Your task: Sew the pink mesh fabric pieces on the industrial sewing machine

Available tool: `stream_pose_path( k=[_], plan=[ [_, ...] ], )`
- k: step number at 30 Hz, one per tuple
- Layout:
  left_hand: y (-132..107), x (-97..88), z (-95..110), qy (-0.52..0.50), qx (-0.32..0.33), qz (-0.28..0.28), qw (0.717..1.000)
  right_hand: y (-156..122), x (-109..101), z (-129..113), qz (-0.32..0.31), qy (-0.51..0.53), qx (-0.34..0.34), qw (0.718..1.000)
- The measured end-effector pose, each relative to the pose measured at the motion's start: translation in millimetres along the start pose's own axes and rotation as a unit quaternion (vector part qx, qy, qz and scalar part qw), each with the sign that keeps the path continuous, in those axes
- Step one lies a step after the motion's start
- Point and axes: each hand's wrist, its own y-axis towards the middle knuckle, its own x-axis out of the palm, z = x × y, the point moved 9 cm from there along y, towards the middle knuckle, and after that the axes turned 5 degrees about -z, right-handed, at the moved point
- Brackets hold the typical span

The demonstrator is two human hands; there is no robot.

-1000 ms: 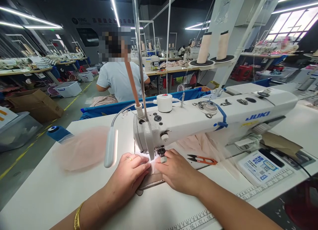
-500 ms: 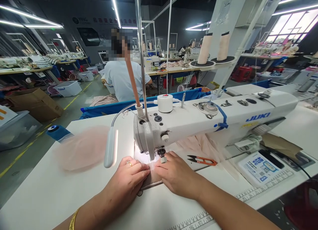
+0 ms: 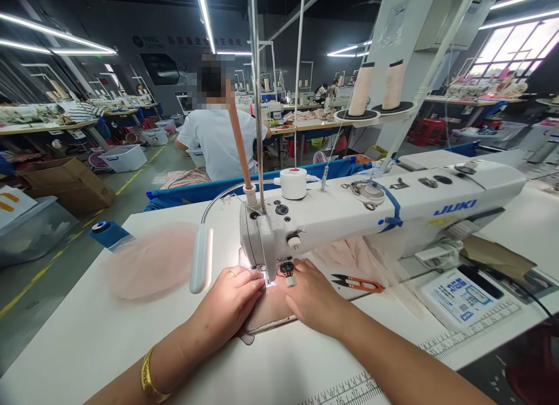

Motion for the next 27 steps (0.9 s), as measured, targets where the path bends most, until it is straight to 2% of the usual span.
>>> stream_pose_path(
  k=[6,10,12,15,18,20,22,25,27],
  plan=[
    [-7,2.8,-21,-0.016,-0.056,-0.014,0.998,0,-5,-1,0.028,-0.007,-0.011,1.0],
    [-11,-4.9,-31,0.044,-0.102,-0.023,0.994,-3,-7,-1,0.042,-0.004,-0.017,0.999],
    [-14,-11.3,-30,0.074,-0.131,-0.051,0.987,-6,-7,-3,0.044,0.002,-0.029,0.999],
    [-18,-26.4,-25,0.049,-0.158,-0.094,0.982,-11,-5,-16,0.027,0.036,-0.078,0.996],
    [-18,-56.3,-27,0.001,-0.168,-0.039,0.985,-8,-4,-37,-0.005,0.097,-0.106,0.99],
    [-16,-66.2,-34,-0.005,-0.17,-0.018,0.985,2,-2,-51,-0.027,0.136,-0.096,0.986],
    [-14,-62.0,-39,-0.008,-0.161,-0.039,0.986,17,7,-60,-0.048,0.164,-0.053,0.984],
    [-16,-44.3,-41,-0.007,-0.15,-0.092,0.984,36,22,-63,-0.06,0.162,0.025,0.985],
    [-24,-33.8,-42,0.012,-0.167,-0.121,0.978,41,29,-68,-0.072,0.163,0.022,0.984]
  ],
)
